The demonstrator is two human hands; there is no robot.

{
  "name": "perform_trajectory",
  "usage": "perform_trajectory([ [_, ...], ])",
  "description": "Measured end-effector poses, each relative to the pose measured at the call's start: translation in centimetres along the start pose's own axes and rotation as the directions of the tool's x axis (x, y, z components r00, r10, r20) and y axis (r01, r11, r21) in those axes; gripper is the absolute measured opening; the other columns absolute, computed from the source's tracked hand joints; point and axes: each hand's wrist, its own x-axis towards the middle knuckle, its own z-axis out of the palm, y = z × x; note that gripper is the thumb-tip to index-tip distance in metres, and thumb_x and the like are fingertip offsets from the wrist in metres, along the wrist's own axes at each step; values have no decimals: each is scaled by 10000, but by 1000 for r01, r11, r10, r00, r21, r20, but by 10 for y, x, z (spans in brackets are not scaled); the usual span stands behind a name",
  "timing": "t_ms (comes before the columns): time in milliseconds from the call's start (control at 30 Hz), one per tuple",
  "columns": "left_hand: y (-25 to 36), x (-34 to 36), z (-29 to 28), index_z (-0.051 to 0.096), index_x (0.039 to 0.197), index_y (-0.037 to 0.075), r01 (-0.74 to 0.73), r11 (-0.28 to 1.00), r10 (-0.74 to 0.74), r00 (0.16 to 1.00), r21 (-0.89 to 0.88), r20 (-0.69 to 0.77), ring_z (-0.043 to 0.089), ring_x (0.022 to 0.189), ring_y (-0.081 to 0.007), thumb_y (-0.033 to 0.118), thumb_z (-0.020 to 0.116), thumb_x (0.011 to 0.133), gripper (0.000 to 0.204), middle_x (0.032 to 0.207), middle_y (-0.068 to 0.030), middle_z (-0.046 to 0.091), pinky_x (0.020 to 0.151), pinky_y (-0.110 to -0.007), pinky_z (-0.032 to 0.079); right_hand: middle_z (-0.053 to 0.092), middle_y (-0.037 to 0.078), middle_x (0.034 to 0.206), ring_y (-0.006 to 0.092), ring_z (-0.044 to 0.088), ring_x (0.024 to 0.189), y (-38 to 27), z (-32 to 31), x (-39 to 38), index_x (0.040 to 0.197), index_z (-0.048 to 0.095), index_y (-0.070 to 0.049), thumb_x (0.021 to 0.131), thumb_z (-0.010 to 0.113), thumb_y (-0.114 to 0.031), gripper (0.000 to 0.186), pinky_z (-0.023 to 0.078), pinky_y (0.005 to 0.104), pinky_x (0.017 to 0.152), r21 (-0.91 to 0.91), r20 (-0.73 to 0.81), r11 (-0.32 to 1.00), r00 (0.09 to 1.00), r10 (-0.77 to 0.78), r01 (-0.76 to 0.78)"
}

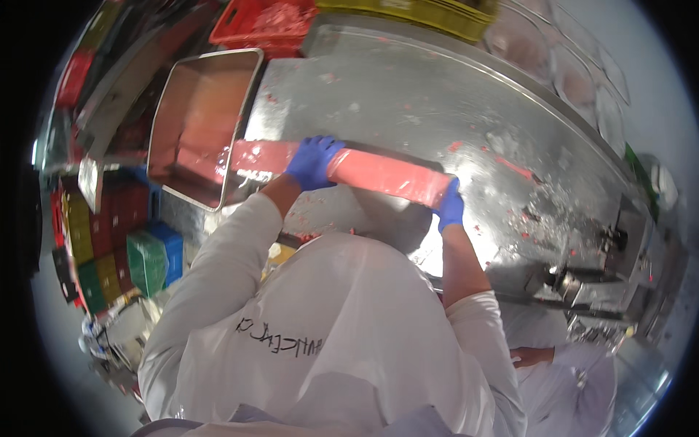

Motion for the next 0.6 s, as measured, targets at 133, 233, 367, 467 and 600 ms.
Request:
perform_trajectory([
  [133, -3, -10, 2, 509, 1356, 171, 36, 999, -35, 997, -26, 62, 536, 1206, -328, 441, 844, 620, 852, 1285, -127, 558, 1011, -483, 394, 637, 52, 1178, 168, 618, 984, -5, -31, -17, 1349, 565, -100, 989, 499, -615, 632, 507, 358, 818, -87, 85, 992, 993, -87, 94],
  [233, -9, -16, 6, 508, 1366, 178, 21, 1000, -21, 997, 5, 71, 539, 1212, -323, 414, 841, 634, 838, 1289, -125, 560, 1023, -485, 384, 679, 46, 1088, 143, 634, 874, -28, -124, -23, 1292, 593, -77, 1046, 477, -466, 474, 496, 269, 731, -144, 251, 953, 941, -226, 267],
  [367, -8, -19, 11, 512, 1370, 191, -21, 999, 20, 999, 33, 28, 541, 1234, -326, 357, 822, 674, 779, 1317, -129, 562, 1066, -504, 358, 654, -30, 884, 66, 578, 704, -6, -188, -28, 1170, 636, -135, 970, 645, -344, 289, 446, 232, 560, -294, -85, 946, 982, -168, 136],
  [467, -14, -33, 19, 525, 1359, 199, 29, 999, -29, 1000, 34, -1, 540, 1249, -325, 318, 788, 716, 704, 1317, -132, 574, 1099, -527, 334, 640, -21, 949, 102, 594, 775, -23, -116, -58, 1176, 635, -126, 913, 674, -210, 278, 481, 272, 591, -300, 120, 944, 987, -105, 137],
  [600, -33, -39, 12, 550, 1333, 204, 54, 995, -56, 998, 82, 22, 550, 1241, -318, 278, 733, 768, 598, 1290, -117, 598, 1117, -558, 315, 637, 80, 1076, 152, 607, 910, 17, -52, -20, 1285, 553, -37, 861, 557, -41, 424, 489, 305, 781, -604, 285, 785, 957, 50, 139],
])
